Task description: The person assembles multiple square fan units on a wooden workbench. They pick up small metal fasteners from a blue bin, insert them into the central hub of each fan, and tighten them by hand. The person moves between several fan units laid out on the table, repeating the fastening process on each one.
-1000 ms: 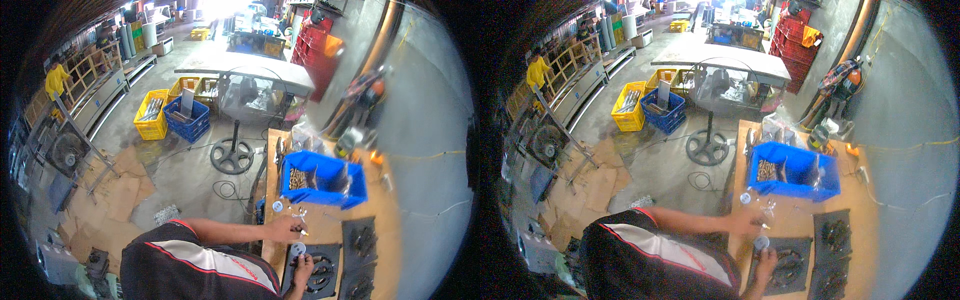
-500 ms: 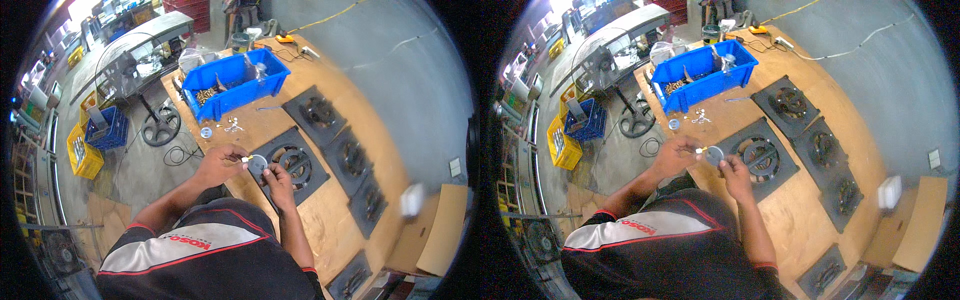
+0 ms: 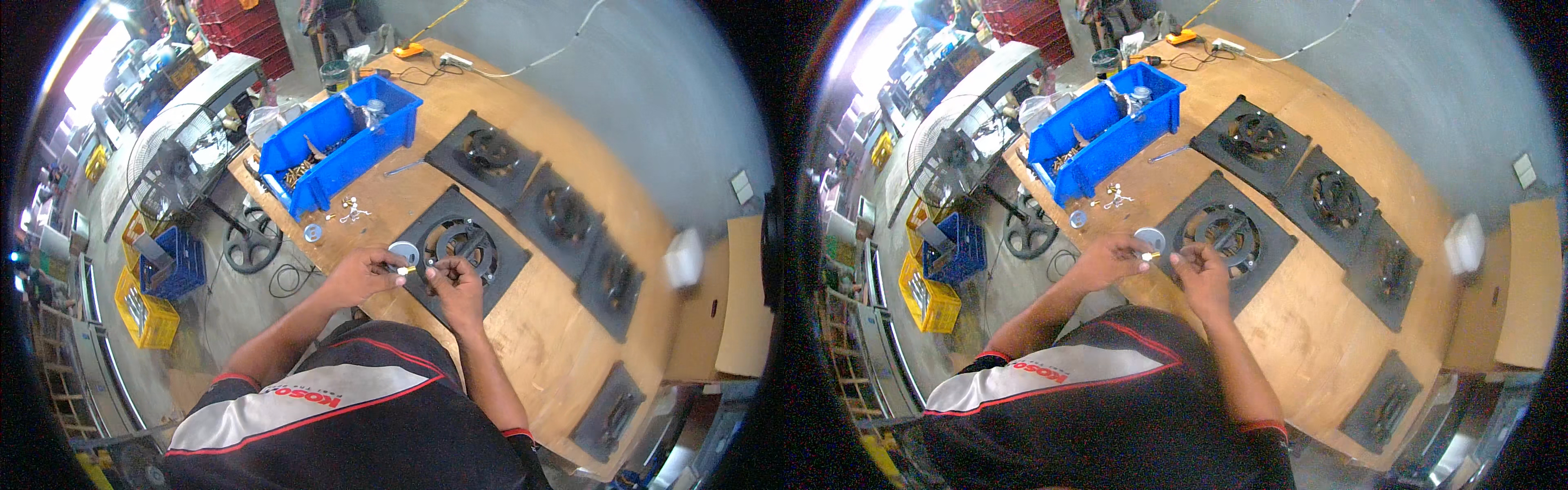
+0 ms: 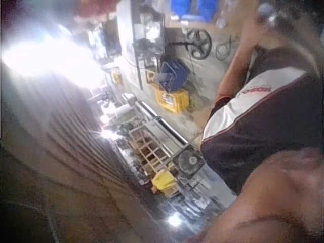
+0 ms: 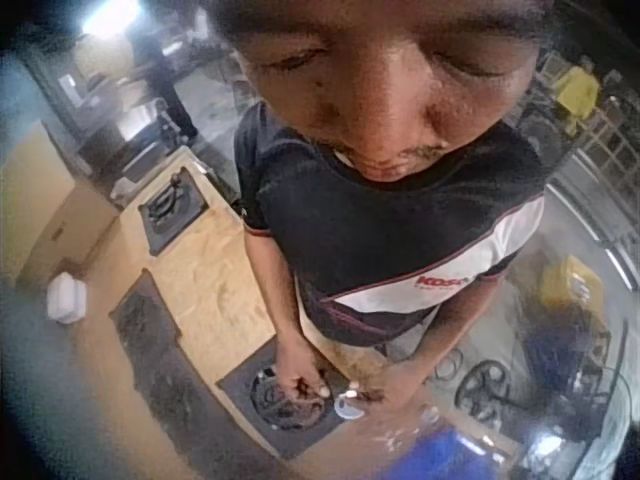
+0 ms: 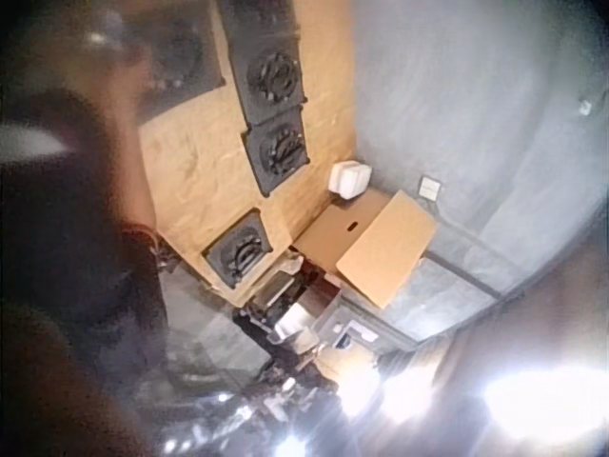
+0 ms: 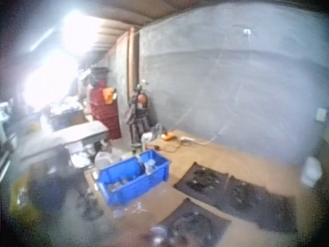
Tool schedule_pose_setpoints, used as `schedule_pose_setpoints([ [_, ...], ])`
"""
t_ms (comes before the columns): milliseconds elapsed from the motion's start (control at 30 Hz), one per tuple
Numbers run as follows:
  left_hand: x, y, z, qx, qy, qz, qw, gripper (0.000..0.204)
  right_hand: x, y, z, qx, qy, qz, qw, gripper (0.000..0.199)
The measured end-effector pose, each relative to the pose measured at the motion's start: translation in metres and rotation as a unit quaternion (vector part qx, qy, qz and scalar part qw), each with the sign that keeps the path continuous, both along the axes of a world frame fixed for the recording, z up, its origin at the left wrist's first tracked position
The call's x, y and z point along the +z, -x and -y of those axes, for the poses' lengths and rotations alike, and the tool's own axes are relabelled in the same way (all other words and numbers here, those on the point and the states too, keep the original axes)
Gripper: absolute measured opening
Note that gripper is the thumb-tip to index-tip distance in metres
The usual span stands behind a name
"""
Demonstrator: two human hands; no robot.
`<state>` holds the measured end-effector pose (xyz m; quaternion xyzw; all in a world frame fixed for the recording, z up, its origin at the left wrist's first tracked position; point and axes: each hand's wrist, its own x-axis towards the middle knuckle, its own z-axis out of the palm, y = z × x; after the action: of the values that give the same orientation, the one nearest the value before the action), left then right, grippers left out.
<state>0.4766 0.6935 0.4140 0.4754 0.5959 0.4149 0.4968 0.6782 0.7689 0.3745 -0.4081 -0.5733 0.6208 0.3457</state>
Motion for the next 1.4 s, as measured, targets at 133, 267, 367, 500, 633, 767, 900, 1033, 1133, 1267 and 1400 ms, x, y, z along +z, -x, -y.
schedule_pose_setpoints([
  [133,0.005,-0.01,-0.004,0.009,-0.138,-0.186,0.973,0.03,0.012,0.005,0.001,-0.041,0.092,-0.127,0.987,0.017],
  [267,-0.012,-0.02,-0.011,0.015,-0.281,-0.294,0.913,0.031,0.014,0.012,-0.001,-0.044,0.18,-0.226,0.956,0.019],
  [367,-0.009,-0.025,-0.012,0.024,-0.299,-0.337,0.892,0.031,0.019,0.014,0.0,-0.063,0.187,-0.228,0.954,0.019],
  [500,-0.009,-0.028,-0.015,0.036,-0.35,-0.369,0.86,0.032,0.009,0.02,0.002,-0.061,0.17,-0.204,0.962,0.019],
  [633,-0.009,-0.027,-0.014,0.044,-0.336,-0.377,0.862,0.032,0.009,0.021,0.004,-0.044,0.173,-0.205,0.962,0.016],
  [767,-0.008,-0.029,-0.014,0.028,-0.327,-0.393,0.859,0.031,0.007,0.017,0.004,-0.035,0.208,-0.19,0.959,0.019],
  [900,-0.016,-0.023,-0.015,-0.082,-0.185,-0.358,0.911,0.032,-0.002,-0.008,0.006,-0.058,0.225,-0.127,0.964,0.025],
  [1033,-0.047,-0.019,-0.029,-0.093,-0.136,-0.235,0.958,0.034,-0.038,-0.054,0.022,-0.096,0.221,-0.052,0.969,0.03],
  [1133,-0.059,-0.023,-0.051,-0.206,-0.125,-0.288,0.927,0.035,-0.054,-0.079,0.039,-0.141,0.249,-0.051,0.957,0.029],
  [1267,-0.085,-0.024,-0.083,-0.323,-0.232,-0.332,0.855,0.034,-0.064,-0.084,0.062,-0.177,0.232,-0.023,0.956,0.03],
  [1400,-0.093,-0.018,-0.113,-0.431,-0.319,-0.363,0.762,0.035,-0.088,-0.069,0.082,-0.187,0.189,0.065,0.962,0.036],
])
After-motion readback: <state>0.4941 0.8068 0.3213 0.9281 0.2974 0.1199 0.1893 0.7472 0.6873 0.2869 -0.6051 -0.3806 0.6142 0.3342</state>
